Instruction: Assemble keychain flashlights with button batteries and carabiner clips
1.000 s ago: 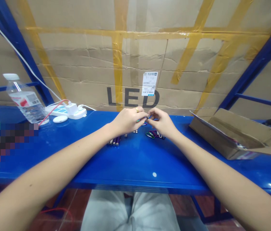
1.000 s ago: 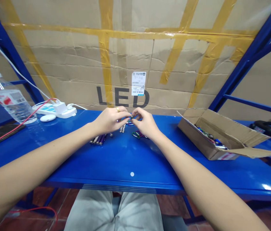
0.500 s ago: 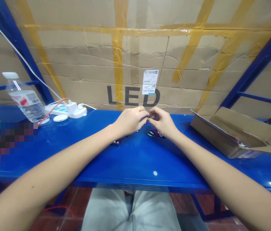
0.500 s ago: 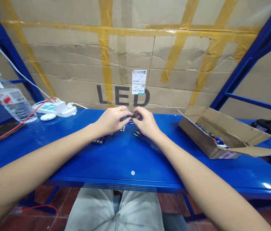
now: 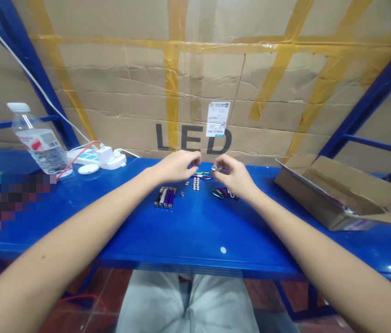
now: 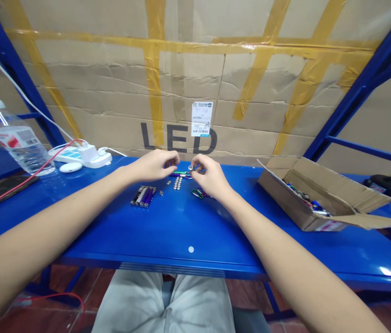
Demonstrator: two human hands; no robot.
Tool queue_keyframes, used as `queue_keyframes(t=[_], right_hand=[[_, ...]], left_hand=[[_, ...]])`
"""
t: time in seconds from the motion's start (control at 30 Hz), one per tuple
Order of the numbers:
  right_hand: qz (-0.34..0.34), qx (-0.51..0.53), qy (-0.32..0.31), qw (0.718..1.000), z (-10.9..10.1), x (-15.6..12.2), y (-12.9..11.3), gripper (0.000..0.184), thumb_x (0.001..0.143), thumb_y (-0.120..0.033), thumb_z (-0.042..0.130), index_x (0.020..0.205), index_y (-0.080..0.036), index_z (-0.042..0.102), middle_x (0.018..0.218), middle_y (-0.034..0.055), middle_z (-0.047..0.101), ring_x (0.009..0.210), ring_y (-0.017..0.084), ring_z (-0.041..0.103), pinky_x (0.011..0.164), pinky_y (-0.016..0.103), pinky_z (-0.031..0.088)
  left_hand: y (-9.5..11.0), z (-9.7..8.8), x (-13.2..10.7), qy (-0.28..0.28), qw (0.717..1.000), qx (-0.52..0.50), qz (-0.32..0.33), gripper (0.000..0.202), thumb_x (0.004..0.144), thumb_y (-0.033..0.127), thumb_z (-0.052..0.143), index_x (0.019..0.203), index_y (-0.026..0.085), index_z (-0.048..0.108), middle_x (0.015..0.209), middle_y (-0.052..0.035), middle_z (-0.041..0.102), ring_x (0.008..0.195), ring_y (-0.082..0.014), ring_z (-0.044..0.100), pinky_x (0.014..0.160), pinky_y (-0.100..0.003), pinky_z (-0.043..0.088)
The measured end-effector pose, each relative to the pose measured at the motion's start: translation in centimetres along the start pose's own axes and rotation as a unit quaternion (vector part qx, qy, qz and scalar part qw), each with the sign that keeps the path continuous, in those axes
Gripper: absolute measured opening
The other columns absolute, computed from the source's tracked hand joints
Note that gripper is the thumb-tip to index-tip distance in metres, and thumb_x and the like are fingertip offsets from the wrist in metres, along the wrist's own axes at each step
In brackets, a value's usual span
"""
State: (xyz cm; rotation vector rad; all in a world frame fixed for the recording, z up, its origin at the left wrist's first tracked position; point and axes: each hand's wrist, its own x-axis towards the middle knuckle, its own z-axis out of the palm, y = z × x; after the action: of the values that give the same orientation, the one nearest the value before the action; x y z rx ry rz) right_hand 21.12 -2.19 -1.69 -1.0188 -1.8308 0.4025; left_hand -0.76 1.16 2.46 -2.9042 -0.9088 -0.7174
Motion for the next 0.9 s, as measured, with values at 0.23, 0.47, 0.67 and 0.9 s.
queue_keyframes(t=[0.23,0.47,0.67,0.9], right_hand=[[0.129,0.054,-0.074,0.987,0.6,-0.1,1.1,0.027,0.067,-0.028,0.072,0.083,-0.021,0.052,0.07,-0.0013,0.061,0.065,0.016,0.059,0.061,0.031,0.048],[0.102,-0.019,-0.116,0.988,1.0,-0.5,1.5,0.02,0.069,-0.025,0.069,0.082,-0.02,0.056,0.074,-0.0008,0.063,0.07,0.017,0.059,0.066,0.03,0.046],[0.053,-0.044,-0.157,0.985,0.9,-0.7,1.0,0.011,0.072,-0.02,0.063,0.082,-0.02,0.059,0.076,-0.0019,0.062,0.069,0.015,0.056,0.065,0.028,0.043],[0.062,-0.047,-0.164,0.983,0.9,-0.7,0.7,0.011,0.073,-0.021,0.063,0.083,-0.02,0.058,0.075,-0.0021,0.061,0.069,0.015,0.056,0.065,0.028,0.042]], left_hand=[[-3.4,0.4,-0.4,-0.218,0.972,-0.051,-0.078,0.02,0.078,0.027,0.06,0.093,0.02,0.073,0.091,-0.0051,0.074,0.076,-0.0159,0.063,0.068,-0.026,0.043],[-2.8,1.3,-0.5,-0.211,0.97,-0.049,-0.111,0.022,0.078,0.039,0.065,0.088,0.021,0.073,0.087,-0.0053,0.074,0.072,-0.0173,0.064,0.064,-0.027,0.043],[-2.1,1.2,-0.5,-0.206,0.966,0.012,-0.157,0.017,0.077,0.035,0.066,0.073,0.018,0.068,0.072,-0.0054,0.07,0.059,-0.0155,0.059,0.055,-0.026,0.039],[-2.4,0.9,-0.6,-0.223,0.962,0.008,-0.156,0.014,0.077,0.025,0.059,0.071,0.017,0.068,0.062,-0.0044,0.067,0.048,-0.0125,0.054,0.049,-0.026,0.036]])
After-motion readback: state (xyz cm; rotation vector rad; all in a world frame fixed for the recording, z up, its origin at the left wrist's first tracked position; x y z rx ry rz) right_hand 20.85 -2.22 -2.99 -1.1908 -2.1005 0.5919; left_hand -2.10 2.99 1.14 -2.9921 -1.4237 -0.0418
